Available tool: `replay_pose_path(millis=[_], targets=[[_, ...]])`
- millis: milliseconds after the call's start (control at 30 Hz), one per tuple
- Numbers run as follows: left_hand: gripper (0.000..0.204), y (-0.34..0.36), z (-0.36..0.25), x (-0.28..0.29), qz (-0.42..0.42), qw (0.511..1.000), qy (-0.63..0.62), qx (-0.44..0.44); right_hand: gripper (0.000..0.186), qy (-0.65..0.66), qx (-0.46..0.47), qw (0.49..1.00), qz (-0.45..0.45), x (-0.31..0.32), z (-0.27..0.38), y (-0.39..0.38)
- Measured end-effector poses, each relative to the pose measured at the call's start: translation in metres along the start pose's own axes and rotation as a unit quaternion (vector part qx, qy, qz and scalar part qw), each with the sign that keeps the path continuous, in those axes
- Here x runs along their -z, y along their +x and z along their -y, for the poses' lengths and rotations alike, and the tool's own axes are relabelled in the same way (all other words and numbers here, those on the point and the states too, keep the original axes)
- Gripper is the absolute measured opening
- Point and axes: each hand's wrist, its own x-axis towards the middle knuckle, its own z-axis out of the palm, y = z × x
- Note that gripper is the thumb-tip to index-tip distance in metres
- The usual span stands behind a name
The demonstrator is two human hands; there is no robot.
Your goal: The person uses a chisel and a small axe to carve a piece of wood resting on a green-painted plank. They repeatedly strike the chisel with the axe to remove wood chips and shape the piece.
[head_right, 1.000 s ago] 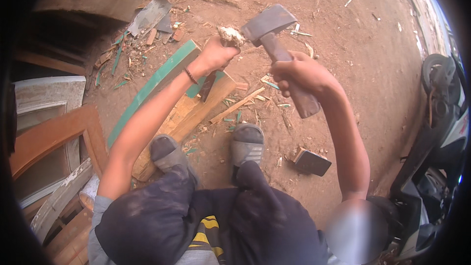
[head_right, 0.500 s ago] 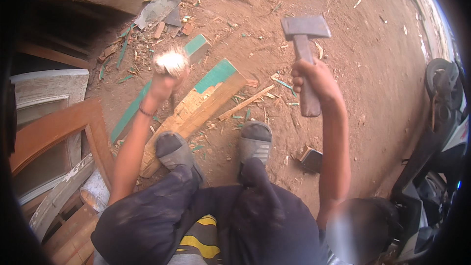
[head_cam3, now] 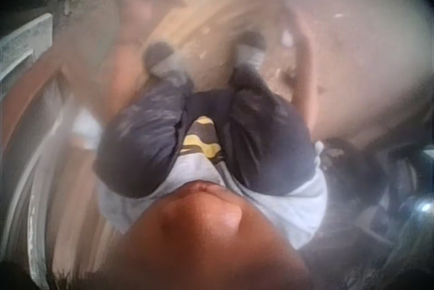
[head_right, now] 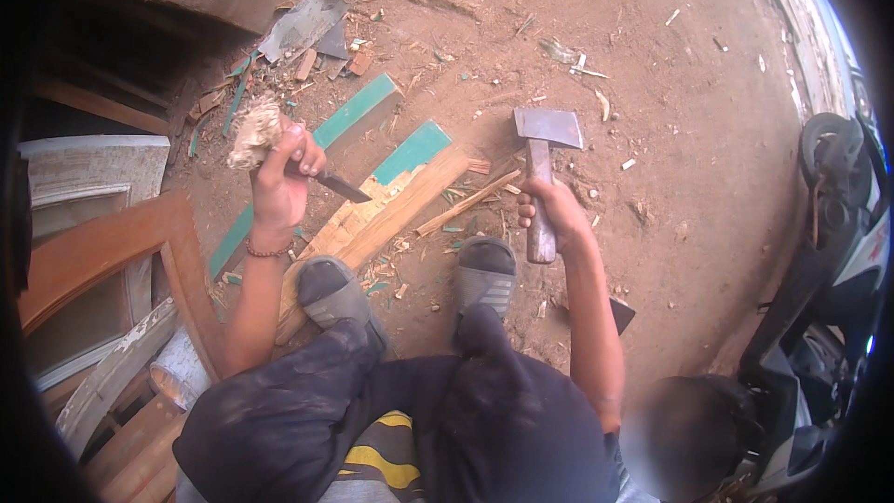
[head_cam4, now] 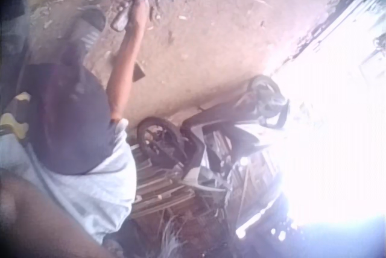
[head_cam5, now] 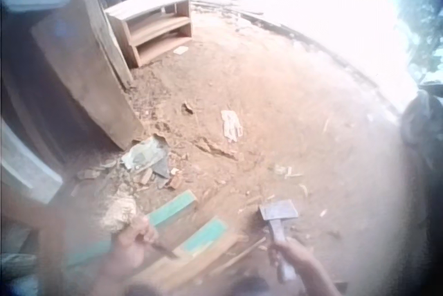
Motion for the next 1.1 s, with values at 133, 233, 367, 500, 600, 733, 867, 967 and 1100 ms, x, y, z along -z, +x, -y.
replay_pose_path(millis=[133, 233, 367, 500, 600, 733, 867, 967, 1100], targets=[[0.014, -0.003, 0.008, -0.017, -0.061, 0.998, 0.008, 0.002, 0.011, 0.058, 0.003, 0.998, 0.001, 0.015, -0.004, -0.005], [0.016, -0.001, 0.007, -0.028, -0.121, 0.992, 0.046, -0.001, 0.011, 0.019, 0.018, 0.999, 0.020, 0.022, -0.010, -0.010], [0.014, 0.000, 0.007, -0.037, -0.134, 0.988, 0.046, -0.059, 0.013, -0.031, 0.038, 0.999, -0.019, 0.027, -0.023, -0.009], [0.016, -0.001, 0.011, -0.047, -0.139, 0.988, 0.037, -0.061, 0.012, -0.020, 0.059, 0.997, -0.033, 0.031, -0.028, -0.007], [0.018, -0.002, 0.012, -0.058, -0.142, 0.989, 0.008, -0.044, 0.011, 0.012, 0.068, 0.997, -0.031, 0.029, -0.024, -0.011], [0.025, -0.004, 0.004, -0.075, -0.134, 0.990, -0.005, -0.050, 0.013, 0.011, 0.095, 0.993, -0.063, 0.014, -0.017, -0.023], [0.033, -0.006, -0.007, -0.085, -0.121, 0.992, 0.011, -0.040, 0.014, -0.054, 0.133, 0.984, -0.106, -0.003, -0.016, -0.034], [0.036, -0.004, -0.014, -0.086, -0.105, 0.994, 0.009, -0.014, 0.015, -0.064, 0.156, 0.977, -0.132, -0.010, -0.017, -0.042], [0.037, -0.005, -0.024, -0.084, -0.099, 0.995, 0.021, 0.001, 0.024, -0.111, 0.190, 0.964, -0.152, -0.017, -0.017, -0.050]])
